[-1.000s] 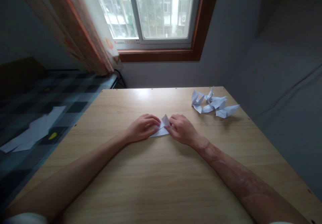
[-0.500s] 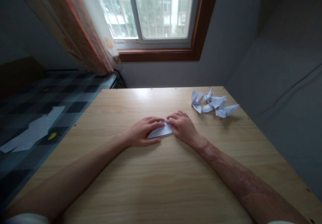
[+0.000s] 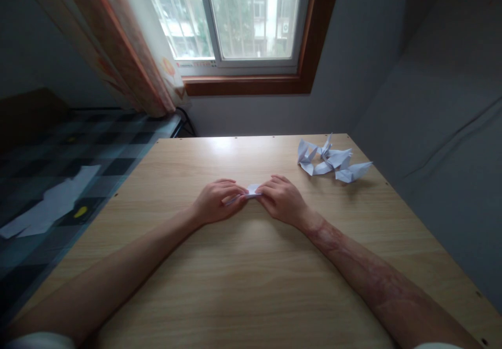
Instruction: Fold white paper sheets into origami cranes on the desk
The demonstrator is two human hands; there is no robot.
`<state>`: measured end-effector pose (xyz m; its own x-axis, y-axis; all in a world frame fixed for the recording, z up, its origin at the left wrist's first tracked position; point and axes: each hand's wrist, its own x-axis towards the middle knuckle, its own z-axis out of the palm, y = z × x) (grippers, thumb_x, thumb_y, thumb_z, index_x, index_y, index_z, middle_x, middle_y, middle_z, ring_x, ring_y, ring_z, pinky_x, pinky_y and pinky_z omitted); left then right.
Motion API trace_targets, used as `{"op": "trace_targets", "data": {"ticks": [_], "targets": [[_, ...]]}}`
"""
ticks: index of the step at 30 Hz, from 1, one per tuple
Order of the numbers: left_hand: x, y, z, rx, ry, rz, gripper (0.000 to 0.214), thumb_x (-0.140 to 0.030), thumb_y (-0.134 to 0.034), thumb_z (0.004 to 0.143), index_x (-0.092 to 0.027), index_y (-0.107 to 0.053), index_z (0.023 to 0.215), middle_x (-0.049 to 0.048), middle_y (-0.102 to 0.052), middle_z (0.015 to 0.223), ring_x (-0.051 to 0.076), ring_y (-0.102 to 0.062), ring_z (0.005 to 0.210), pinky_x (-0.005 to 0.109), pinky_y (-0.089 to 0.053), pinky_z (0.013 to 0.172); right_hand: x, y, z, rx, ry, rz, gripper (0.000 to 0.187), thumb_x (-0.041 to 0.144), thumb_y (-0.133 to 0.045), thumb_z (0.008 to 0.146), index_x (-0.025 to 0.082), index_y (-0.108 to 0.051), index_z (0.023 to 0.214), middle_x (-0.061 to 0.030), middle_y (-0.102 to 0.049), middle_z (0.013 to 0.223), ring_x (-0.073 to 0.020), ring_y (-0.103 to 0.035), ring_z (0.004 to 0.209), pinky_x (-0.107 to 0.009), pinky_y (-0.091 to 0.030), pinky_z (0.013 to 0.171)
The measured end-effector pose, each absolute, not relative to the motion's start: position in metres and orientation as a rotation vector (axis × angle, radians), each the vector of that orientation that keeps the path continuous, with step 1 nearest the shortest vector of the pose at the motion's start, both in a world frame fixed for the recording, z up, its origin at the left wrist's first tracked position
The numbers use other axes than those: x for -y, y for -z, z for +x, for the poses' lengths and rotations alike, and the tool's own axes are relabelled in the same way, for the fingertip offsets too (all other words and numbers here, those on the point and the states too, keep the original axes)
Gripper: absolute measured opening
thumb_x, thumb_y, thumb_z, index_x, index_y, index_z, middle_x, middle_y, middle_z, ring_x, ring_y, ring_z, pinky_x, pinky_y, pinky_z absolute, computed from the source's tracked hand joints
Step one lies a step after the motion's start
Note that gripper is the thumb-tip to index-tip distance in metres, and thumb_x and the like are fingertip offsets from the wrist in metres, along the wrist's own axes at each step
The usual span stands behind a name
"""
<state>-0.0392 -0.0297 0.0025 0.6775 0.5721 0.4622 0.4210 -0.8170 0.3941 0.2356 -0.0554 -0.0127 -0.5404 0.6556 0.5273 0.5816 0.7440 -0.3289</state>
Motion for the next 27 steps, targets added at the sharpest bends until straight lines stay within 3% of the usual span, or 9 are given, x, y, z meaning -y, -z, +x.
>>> {"op": "trace_targets", "data": {"ticks": [2, 4, 7, 10, 13, 16, 20, 24, 27], "targets": [[0.029, -0.003, -0.04, -0.774, -0.887, 2.618, 0.021, -0.042, -0.076, 0.098, -0.025, -0.079, 0.11, 0.0054, -0.086, 0.104, 0.024, -0.082, 0.095, 0.047, -0.057, 0.113, 0.054, 0.015, 0.236, 2.217, -0.186, -0.926, 0.016, 0.028, -0.061, 0.111, 0.026, -0.077, 0.107, -0.0042, -0.084, 0.099, -0.024, -0.076, 0.092, -0.054, -0.049, 0.117], [0.029, -0.003, -0.04, -0.763, -0.935, 2.538, 0.03, -0.047, -0.082, 0.092, -0.023, -0.079, 0.11, 0.0076, -0.086, 0.104, 0.025, -0.081, 0.095, 0.047, -0.058, 0.111, 0.055, 0.017, 0.237, 2.095, -0.257, -0.927, 0.017, 0.032, -0.062, 0.111, 0.026, -0.076, 0.104, -0.0036, -0.083, 0.094, -0.0233, -0.076, 0.086, -0.053, -0.052, 0.115], [0.028, -0.004, -0.042, -0.722, -0.931, 2.224, 0.031, -0.048, -0.077, 0.098, -0.018, -0.08, 0.108, 0.0112, -0.085, 0.107, 0.025, -0.08, 0.099, 0.041, -0.064, 0.099, 0.06, 0.018, 0.238, 1.838, -0.481, -0.973, 0.02, 0.043, -0.066, 0.109, 0.026, -0.076, 0.106, -0.0061, -0.084, 0.1, -0.0259, -0.078, 0.091, -0.045, -0.063, 0.093], [0.028, -0.004, -0.043, -0.687, -0.824, 1.864, 0.034, -0.048, -0.073, 0.102, -0.015, -0.08, 0.108, 0.0118, -0.085, 0.109, 0.025, -0.081, 0.1, 0.038, -0.066, 0.092, 0.065, 0.017, 0.235, 1.67, -0.864, -1.01, 0.032, 0.052, -0.069, 0.106, 0.027, -0.072, 0.124, -0.0045, -0.083, 0.098, -0.0236, -0.078, 0.082, -0.032, -0.059, 0.066], [0.024, -0.002, -0.043, -0.733, -0.814, 1.775, 0.036, -0.05, -0.077, 0.1, -0.013, -0.08, 0.104, 0.0109, -0.084, 0.105, 0.024, -0.08, 0.096, 0.036, -0.065, 0.089, 0.063, 0.018, 0.23, 1.64, -1.153, -1.006, 0.05, 0.055, -0.072, 0.103, 0.027, -0.06, 0.143, -0.0009, -0.08, 0.09, -0.0196, -0.073, 0.07, -0.026, -0.051, 0.056], [0.018, 0.002, -0.043, -0.866, -0.868, 1.938, 0.034, -0.046, -0.077, 0.1, -0.015, -0.078, 0.115, 0.0105, -0.082, 0.111, 0.025, -0.077, 0.104, 0.039, -0.063, 0.097, 0.057, 0.02, 0.229, 1.75, -1.047, -1.07, 0.038, 0.048, -0.072, 0.103, 0.024, -0.067, 0.132, 0.0004, -0.073, 0.083, -0.0192, -0.069, 0.072, -0.028, -0.051, 0.062], [0.011, 0.009, -0.045, -1.03, -1.0, 2.167, 0.047, -0.039, -0.084, 0.093, -0.022, -0.07, 0.135, 0.0124, -0.073, 0.137, 0.029, -0.068, 0.13, 0.045, -0.057, 0.113, 0.052, 0.021, 0.23, 2.018, -0.544, -1.128, 0.015, 0.03, -0.076, 0.1, 0.024, -0.077, 0.114, -0.0056, -0.073, 0.095, -0.0258, -0.066, 0.095, -0.04, -0.053, 0.087], [0.009, 0.009, -0.046, -1.077, -0.981, 2.425, 0.033, -0.036, -0.086, 0.09, -0.024, -0.076, 0.119, 0.0101, -0.074, 0.126, 0.03, -0.068, 0.122, 0.048, -0.055, 0.111, 0.054, 0.019, 0.23, 2.137, -0.322, -1.098, 0.014, 0.025, -0.076, 0.101, 0.025, -0.077, 0.115, -0.0101, -0.073, 0.114, -0.031, -0.063, 0.11, -0.046, -0.051, 0.098], [0.013, 0.005, -0.044, -1.021, -0.93, 2.597, 0.013, -0.033, -0.078, 0.097, -0.024, -0.078, 0.106, 0.0081, -0.075, 0.115, 0.026, -0.07, 0.108, 0.044, -0.057, 0.101, 0.056, 0.016, 0.229, 2.193, -0.284, -1.078, 0.012, 0.023, -0.071, 0.104, 0.025, -0.077, 0.115, -0.0097, -0.073, 0.112, -0.0301, -0.064, 0.107, -0.046, -0.05, 0.096]]}}
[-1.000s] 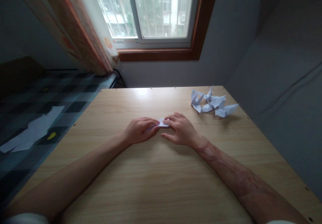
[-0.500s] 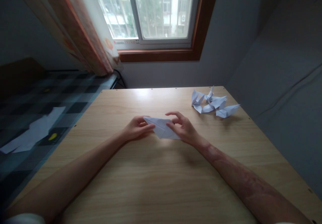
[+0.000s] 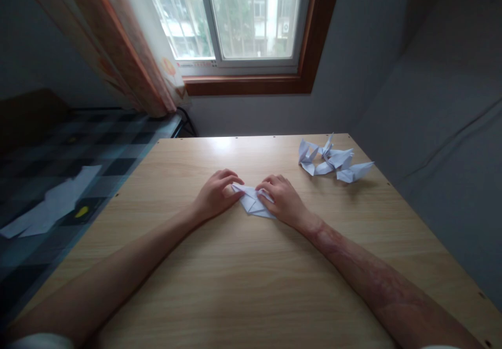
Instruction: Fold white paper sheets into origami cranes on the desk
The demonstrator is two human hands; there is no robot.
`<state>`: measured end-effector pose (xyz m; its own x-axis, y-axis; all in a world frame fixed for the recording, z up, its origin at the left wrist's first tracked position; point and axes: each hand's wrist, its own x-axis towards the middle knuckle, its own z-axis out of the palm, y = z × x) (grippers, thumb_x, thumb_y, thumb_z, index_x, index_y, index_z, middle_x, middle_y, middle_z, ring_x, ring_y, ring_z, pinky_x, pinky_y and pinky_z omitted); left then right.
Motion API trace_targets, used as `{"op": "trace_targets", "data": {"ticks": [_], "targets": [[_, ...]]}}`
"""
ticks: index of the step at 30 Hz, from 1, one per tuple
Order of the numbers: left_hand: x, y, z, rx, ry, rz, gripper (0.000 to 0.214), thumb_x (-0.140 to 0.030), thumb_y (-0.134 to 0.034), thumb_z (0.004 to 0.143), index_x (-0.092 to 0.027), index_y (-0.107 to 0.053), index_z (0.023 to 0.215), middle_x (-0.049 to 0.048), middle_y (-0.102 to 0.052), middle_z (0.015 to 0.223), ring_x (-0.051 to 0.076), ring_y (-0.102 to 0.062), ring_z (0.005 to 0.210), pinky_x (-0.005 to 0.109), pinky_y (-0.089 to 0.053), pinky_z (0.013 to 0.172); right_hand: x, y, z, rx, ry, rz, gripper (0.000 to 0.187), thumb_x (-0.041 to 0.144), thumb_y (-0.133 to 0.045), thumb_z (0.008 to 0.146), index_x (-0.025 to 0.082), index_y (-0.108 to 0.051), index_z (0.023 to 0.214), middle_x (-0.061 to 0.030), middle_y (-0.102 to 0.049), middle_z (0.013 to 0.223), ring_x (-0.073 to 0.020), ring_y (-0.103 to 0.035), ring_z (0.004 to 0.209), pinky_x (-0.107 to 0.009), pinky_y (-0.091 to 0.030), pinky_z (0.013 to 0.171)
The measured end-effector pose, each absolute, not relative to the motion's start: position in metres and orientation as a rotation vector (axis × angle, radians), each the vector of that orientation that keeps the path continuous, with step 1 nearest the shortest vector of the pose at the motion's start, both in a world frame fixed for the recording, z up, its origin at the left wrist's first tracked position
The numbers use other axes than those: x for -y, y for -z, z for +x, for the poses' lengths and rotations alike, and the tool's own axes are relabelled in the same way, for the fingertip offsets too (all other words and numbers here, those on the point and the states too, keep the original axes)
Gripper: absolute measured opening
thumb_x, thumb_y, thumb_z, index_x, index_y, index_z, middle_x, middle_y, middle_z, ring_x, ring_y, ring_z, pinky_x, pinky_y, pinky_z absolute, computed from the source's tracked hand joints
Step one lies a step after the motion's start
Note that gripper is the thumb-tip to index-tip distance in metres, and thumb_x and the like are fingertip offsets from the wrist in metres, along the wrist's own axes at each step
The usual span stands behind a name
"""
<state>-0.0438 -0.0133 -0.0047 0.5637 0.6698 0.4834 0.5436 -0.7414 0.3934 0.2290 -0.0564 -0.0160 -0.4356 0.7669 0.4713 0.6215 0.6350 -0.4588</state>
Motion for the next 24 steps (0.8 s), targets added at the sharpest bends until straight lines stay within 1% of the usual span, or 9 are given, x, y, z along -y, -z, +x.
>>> {"op": "trace_targets", "data": {"ticks": [4, 5, 8, 10, 14, 16, 19, 21, 24], "targets": [[0.019, 0.002, -0.041, -0.859, -0.765, 2.763, 0.018, -0.028, -0.061, 0.109, -0.024, -0.078, 0.107, 0.0065, -0.08, 0.113, 0.022, -0.073, 0.099, 0.038, -0.055, 0.094, 0.059, 0.01, 0.234, 2.278, -0.294, -0.997, 0.012, 0.022, -0.073, 0.101, 0.025, -0.075, 0.112, -0.0084, -0.074, 0.109, -0.029, -0.067, 0.105, -0.045, -0.05, 0.097], [0.02, 0.001, -0.04, -0.851, -0.742, 2.779, 0.019, -0.027, -0.059, 0.109, -0.024, -0.078, 0.109, 0.0063, -0.08, 0.114, 0.022, -0.073, 0.099, 0.038, -0.055, 0.094, 0.059, 0.008, 0.236, 2.308, -0.312, -0.958, 0.017, 0.025, -0.077, 0.099, 0.025, -0.075, 0.115, -0.009, -0.073, 0.113, -0.0295, -0.067, 0.107, -0.046, -0.05, 0.099], [0.02, 0.002, -0.04, -0.869, -0.73, 2.786, 0.02, -0.025, -0.057, 0.11, -0.024, -0.078, 0.111, 0.0063, -0.082, 0.116, 0.022, -0.075, 0.101, 0.038, -0.056, 0.095, 0.059, 0.003, 0.244, 2.401, -0.369, -0.838, 0.045, 0.041, -0.088, 0.091, 0.024, -0.072, 0.13, -0.0117, -0.071, 0.122, -0.0317, -0.066, 0.111, -0.047, -0.053, 0.1], [0.019, 0.003, -0.04, -0.885, -0.753, 2.793, 0.02, -0.025, -0.057, 0.11, -0.023, -0.077, 0.111, 0.0061, -0.082, 0.118, 0.022, -0.075, 0.103, 0.038, -0.056, 0.096, 0.059, 0.002, 0.247, 2.429, -0.377, -0.805, 0.054, 0.045, -0.09, 0.089, 0.024, -0.071, 0.135, -0.0124, -0.071, 0.125, -0.0324, -0.065, 0.112, -0.048, -0.054, 0.1], [0.02, 0.003, -0.04, -0.878, -0.811, 2.856, 0.019, -0.025, -0.058, 0.11, -0.023, -0.077, 0.111, 0.0062, -0.082, 0.12, 0.024, -0.074, 0.111, 0.04, -0.056, 0.099, 0.058, 0.003, 0.247, 2.446, -0.318, -0.799, 0.04, 0.04, -0.082, 0.097, 0.028, -0.074, 0.134, -0.0109, -0.073, 0.121, -0.03, -0.067, 0.105, -0.047, -0.054, 0.096], [0.023, 0.002, -0.039, -0.798, -0.809, 2.882, 0.019, -0.024, -0.058, 0.109, -0.024, -0.077, 0.112, 0.0062, -0.083, 0.118, 0.023, -0.075, 0.108, 0.039, -0.056, 0.098, 0.059, 0.005, 0.245, 2.451, -0.248, -0.796, 0.034, 0.04, -0.079, 0.099, 0.027, -0.076, 0.13, -0.0105, -0.075, 0.116, -0.0296, -0.068, 0.1, -0.048, -0.054, 0.093], [0.027, -0.001, -0.038, -0.607, -0.759, 2.883, 0.016, -0.036, -0.068, 0.104, -0.025, -0.078, 0.109, 0.0054, -0.084, 0.113, 0.022, -0.076, 0.098, 0.037, -0.058, 0.091, 0.059, 0.005, 0.243, 2.458, -0.153, -0.783, 0.029, 0.04, -0.079, 0.099, 0.025, -0.077, 0.124, -0.0101, -0.076, 0.109, -0.03, -0.068, 0.098, -0.049, -0.053, 0.093], [0.028, -0.002, -0.037, -0.552, -0.741, 2.879, 0.023, -0.047, -0.074, 0.1, -0.025, -0.078, 0.105, 0.0048, -0.084, 0.111, 0.022, -0.078, 0.095, 0.037, -0.059, 0.088, 0.06, 0.004, 0.242, 2.467, -0.134, -0.761, 0.028, 0.039, -0.078, 0.098, 0.025, -0.077, 0.122, -0.0097, -0.077, 0.107, -0.0296, -0.068, 0.097, -0.05, -0.052, 0.095], [0.027, -0.001, -0.038, -0.563, -0.754, 2.892, 0.03, -0.054, -0.075, 0.101, -0.025, -0.08, 0.101, 0.0038, -0.085, 0.109, 0.021, -0.079, 0.093, 0.035, -0.059, 0.086, 0.06, 0.003, 0.243, 2.482, -0.15, -0.74, 0.032, 0.038, -0.08, 0.095, 0.025, -0.076, 0.124, -0.0096, -0.076, 0.108, -0.0294, -0.068, 0.097, -0.051, -0.052, 0.098]]}}
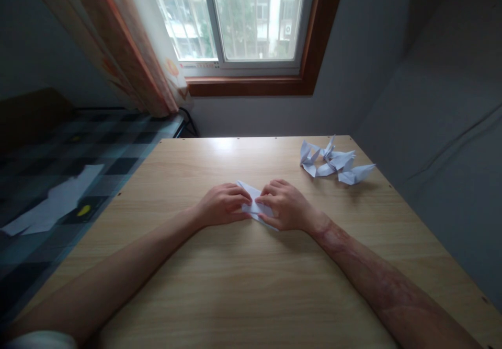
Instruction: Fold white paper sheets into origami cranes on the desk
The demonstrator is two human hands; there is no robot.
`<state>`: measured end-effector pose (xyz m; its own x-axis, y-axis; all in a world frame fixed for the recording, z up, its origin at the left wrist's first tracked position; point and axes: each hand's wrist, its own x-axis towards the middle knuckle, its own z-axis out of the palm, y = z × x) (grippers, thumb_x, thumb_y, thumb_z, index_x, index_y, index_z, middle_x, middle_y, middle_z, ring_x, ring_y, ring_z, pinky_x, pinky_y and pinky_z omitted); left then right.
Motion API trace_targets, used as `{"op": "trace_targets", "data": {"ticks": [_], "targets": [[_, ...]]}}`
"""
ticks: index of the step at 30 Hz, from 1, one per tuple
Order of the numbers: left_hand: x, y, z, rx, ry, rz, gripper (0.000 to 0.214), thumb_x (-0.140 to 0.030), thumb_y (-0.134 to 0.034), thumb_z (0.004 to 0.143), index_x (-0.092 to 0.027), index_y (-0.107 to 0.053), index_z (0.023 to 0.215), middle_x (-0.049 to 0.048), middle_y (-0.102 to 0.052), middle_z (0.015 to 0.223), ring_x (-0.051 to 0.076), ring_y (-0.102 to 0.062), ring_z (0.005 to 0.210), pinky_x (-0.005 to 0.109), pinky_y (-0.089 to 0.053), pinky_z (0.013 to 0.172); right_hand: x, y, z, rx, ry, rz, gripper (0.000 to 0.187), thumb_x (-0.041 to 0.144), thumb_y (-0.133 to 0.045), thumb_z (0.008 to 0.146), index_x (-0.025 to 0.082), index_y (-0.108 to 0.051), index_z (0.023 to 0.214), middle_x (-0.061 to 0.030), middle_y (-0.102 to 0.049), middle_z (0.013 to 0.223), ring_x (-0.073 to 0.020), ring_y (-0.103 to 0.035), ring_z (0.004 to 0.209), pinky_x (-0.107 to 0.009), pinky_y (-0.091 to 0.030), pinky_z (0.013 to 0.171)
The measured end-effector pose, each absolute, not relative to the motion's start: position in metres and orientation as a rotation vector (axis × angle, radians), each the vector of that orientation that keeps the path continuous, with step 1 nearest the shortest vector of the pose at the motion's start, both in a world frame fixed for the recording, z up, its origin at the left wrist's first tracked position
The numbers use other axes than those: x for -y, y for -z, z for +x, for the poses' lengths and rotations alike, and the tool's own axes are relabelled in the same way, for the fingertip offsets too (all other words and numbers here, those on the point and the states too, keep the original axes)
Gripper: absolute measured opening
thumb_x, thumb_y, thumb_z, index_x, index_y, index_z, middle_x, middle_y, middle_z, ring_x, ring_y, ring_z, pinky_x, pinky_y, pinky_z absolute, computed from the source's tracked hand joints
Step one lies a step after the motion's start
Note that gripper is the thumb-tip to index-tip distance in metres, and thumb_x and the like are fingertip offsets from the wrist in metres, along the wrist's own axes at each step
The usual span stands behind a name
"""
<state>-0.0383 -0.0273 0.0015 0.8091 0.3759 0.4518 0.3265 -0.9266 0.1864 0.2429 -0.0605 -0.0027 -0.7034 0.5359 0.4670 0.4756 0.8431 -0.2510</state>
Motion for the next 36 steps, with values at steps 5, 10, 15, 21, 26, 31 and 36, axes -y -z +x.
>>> {"op": "trace_targets", "data": {"ticks": [5, 10, 15, 21, 26, 31, 36], "targets": [[0.026, 0.001, -0.041, -0.553, -0.778, 2.899, 0.023, -0.045, -0.071, 0.105, -0.025, -0.081, 0.107, 0.0029, -0.086, 0.115, 0.02, -0.082, 0.099, 0.035, -0.061, 0.092, 0.061, 0.003, 0.245, 2.456, -0.185, -0.792, 0.04, 0.038, -0.083, 0.091, 0.025, -0.075, 0.128, -0.0107, -0.072, 0.11, -0.0301, -0.067, 0.1, -0.047, -0.053, 0.093], [0.025, 0.003, -0.042, -0.581, -0.766, 2.902, 0.024, -0.046, -0.07, 0.106, -0.026, -0.081, 0.111, 0.0036, -0.085, 0.122, 0.021, -0.082, 0.109, 0.036, -0.061, 0.101, 0.063, 0.004, 0.24, 2.445, -0.189, -0.865, 0.033, 0.04, -0.08, 0.095, 0.021, -0.076, 0.122, -0.0099, -0.07, 0.105, -0.027, -0.066, 0.093, -0.041, -0.052, 0.086], [0.026, 0.001, -0.041, -0.536, -0.702, 2.982, 0.024, -0.035, -0.059, 0.113, -0.025, -0.08, 0.117, 0.0049, -0.084, 0.129, 0.021, -0.08, 0.119, 0.037, -0.06, 0.108, 0.068, 0.004, 0.233, 2.466, 0.017, -0.965, 0.027, 0.047, -0.075, 0.101, 0.021, -0.077, 0.108, -0.0092, -0.07, 0.096, -0.0259, -0.063, 0.086, -0.042, -0.048, 0.084], [0.027, -0.001, -0.04, -0.594, -0.675, 2.948, 0.027, -0.031, -0.053, 0.115, -0.025, -0.077, 0.123, 0.0058, -0.083, 0.132, 0.021, -0.079, 0.124, 0.039, -0.059, 0.11, 0.068, 0.004, 0.234, 2.453, -0.047, -0.935, 0.031, 0.045, -0.08, 0.095, 0.023, -0.076, 0.117, -0.0118, -0.074, 0.108, -0.0323, -0.066, 0.101, -0.05, -0.05, 0.094], [0.027, -0.001, -0.04, -0.652, -0.699, 2.827, 0.021, -0.036, -0.061, 0.111, -0.026, -0.077, 0.12, 0.0053, -0.084, 0.129, 0.022, -0.079, 0.122, 0.04, -0.058, 0.112, 0.062, 0.013, 0.234, 2.337, -0.156, -0.931, 0.015, 0.02, -0.065, 0.105, 0.025, -0.078, 0.112, -0.0105, -0.077, 0.108, -0.0287, -0.069, 0.1, -0.045, -0.052, 0.091], [0.022, 0.002, -0.039, -0.743, -0.766, 2.674, 0.019, -0.035, -0.064, 0.109, -0.025, -0.08, 0.105, 0.0042, -0.085, 0.116, 0.02, -0.08, 0.108, 0.038, -0.059, 0.106, 0.058, 0.019, 0.232, 2.194, -0.375, -0.929, 0.014, 0.022, -0.065, 0.108, 0.024, -0.078, 0.111, -0.0075, -0.078, 0.096, -0.0255, -0.071, 0.091, -0.04, -0.053, 0.085], [0.017, 0.001, -0.039, -0.78, -0.796, 2.509, 0.023, -0.037, -0.069, 0.106, -0.022, -0.081, 0.094, 0.0068, -0.081, 0.101, 0.019, -0.075, 0.092, 0.035, -0.06, 0.09, 0.055, 0.02, 0.232, 2.065, -0.574, -1.006, 0.013, 0.024, -0.068, 0.105, 0.024, -0.075, 0.116, -0.0042, -0.078, 0.093, -0.0221, -0.071, 0.084, -0.037, -0.054, 0.082]]}}
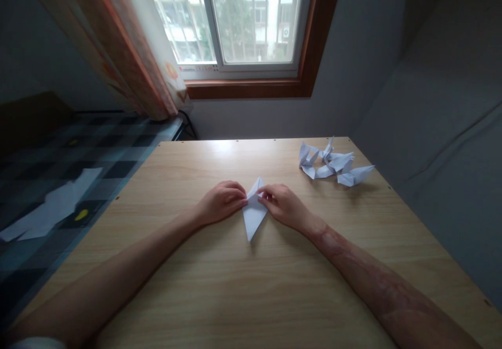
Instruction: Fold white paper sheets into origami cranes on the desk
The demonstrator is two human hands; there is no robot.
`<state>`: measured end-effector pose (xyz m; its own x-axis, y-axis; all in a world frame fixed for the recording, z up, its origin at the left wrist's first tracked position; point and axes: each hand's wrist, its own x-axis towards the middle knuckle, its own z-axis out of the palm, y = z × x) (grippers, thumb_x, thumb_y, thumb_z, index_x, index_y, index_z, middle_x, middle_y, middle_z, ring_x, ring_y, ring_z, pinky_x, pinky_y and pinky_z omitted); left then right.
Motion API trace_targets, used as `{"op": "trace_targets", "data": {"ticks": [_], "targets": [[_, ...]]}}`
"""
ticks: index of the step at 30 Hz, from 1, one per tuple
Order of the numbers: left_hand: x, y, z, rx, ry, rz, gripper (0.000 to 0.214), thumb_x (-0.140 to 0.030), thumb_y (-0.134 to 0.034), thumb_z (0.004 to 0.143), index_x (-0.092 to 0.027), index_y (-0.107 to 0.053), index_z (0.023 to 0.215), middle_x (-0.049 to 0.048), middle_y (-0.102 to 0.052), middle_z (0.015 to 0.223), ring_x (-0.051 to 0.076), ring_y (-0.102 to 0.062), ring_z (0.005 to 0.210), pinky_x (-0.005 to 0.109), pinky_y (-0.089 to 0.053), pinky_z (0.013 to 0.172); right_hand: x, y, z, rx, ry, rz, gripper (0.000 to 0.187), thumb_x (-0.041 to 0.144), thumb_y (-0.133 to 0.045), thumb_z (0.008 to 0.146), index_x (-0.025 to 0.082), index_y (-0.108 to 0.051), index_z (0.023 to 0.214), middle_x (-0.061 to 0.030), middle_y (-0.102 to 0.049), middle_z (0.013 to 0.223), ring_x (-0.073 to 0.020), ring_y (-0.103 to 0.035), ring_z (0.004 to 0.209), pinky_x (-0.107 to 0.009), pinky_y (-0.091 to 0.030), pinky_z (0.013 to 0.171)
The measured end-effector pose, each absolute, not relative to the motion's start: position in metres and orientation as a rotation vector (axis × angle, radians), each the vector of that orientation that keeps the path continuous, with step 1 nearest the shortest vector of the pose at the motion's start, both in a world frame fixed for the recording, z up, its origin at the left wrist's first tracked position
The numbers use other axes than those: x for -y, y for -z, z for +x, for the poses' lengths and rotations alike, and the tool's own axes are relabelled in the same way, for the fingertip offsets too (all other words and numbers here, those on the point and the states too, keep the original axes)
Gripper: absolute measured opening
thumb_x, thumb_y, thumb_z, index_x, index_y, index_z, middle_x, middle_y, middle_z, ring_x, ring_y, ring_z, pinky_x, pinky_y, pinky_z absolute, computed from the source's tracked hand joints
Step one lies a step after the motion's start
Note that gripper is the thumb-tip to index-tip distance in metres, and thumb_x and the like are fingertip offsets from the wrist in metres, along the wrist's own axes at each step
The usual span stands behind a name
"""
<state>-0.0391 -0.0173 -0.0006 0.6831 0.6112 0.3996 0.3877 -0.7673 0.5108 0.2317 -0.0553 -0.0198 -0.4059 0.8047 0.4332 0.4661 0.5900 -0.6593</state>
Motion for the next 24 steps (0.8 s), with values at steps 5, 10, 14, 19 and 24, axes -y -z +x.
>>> {"op": "trace_targets", "data": {"ticks": [5, 10, 14, 19, 24], "targets": [[0.02, -0.001, -0.037, -0.859, -0.784, 2.458, 0.022, -0.034, -0.069, 0.105, -0.021, -0.078, 0.09, 0.0079, -0.078, 0.105, 0.022, -0.072, 0.099, 0.038, -0.058, 0.093, 0.051, 0.024, 0.233, 2.061, -0.568, -1.038, 0.014, 0.023, -0.071, 0.102, 0.025, -0.07, 0.116, -0.0014, -0.073, 0.091, -0.0211, -0.068, 0.084, -0.038, -0.052, 0.087], [0.028, 0.003, -0.032, -0.997, -0.843, 2.456, 0.018, -0.03, -0.072, 0.101, -0.021, -0.072, 0.086, 0.0068, -0.075, 0.103, 0.023, -0.07, 0.096, 0.04, -0.057, 0.091, 0.05, 0.029, 0.234, 2.087, -0.498, -1.034, 0.02, 0.021, -0.074, 0.099, 0.025, -0.067, 0.117, -0.0035, -0.07, 0.094, -0.0245, -0.065, 0.092, -0.041, -0.051, 0.09], [0.03, 0.006, -0.029, -1.065, -0.858, 2.488, 0.006, -0.026, -0.073, 0.098, -0.022, -0.072, 0.094, 0.0071, -0.075, 0.104, 0.024, -0.07, 0.098, 0.042, -0.058, 0.092, 0.051, 0.026, 0.234, 2.081, -0.519, -1.028, 0.02, 0.019, -0.073, 0.099, 0.025, -0.066, 0.117, -0.0057, -0.07, 0.101, -0.0266, -0.063, 0.099, -0.041, -0.052, 0.09], [0.029, 0.007, -0.03, -0.884, -0.814, 2.656, 0.02, -0.021, -0.06, 0.107, -0.025, -0.076, 0.118, 0.0083, -0.076, 0.135, 0.025, -0.073, 0.117, 0.044, -0.058, 0.104, 0.051, 0.02, 0.237, 2.233, -0.512, -0.984, 0.019, 0.01, -0.058, 0.106, 0.024, -0.071, 0.103, -0.0078, -0.071, 0.104, -0.0279, -0.062, 0.106, -0.044, -0.05, 0.097], [0.026, 0.004, -0.035, -0.697, -0.679, 2.749, 0.032, -0.016, -0.055, 0.108, -0.028, -0.079, 0.127, 0.006, -0.079, 0.137, 0.023, -0.076, 0.121, 0.042, -0.06, 0.108, 0.051, 0.015, 0.244, 2.274, -0.44, -0.982, 0.016, 0.012, -0.063, 0.104, 0.025, -0.072, 0.105, -0.0093, -0.07, 0.109, -0.0298, -0.061, 0.11, -0.046, -0.052, 0.099]]}}
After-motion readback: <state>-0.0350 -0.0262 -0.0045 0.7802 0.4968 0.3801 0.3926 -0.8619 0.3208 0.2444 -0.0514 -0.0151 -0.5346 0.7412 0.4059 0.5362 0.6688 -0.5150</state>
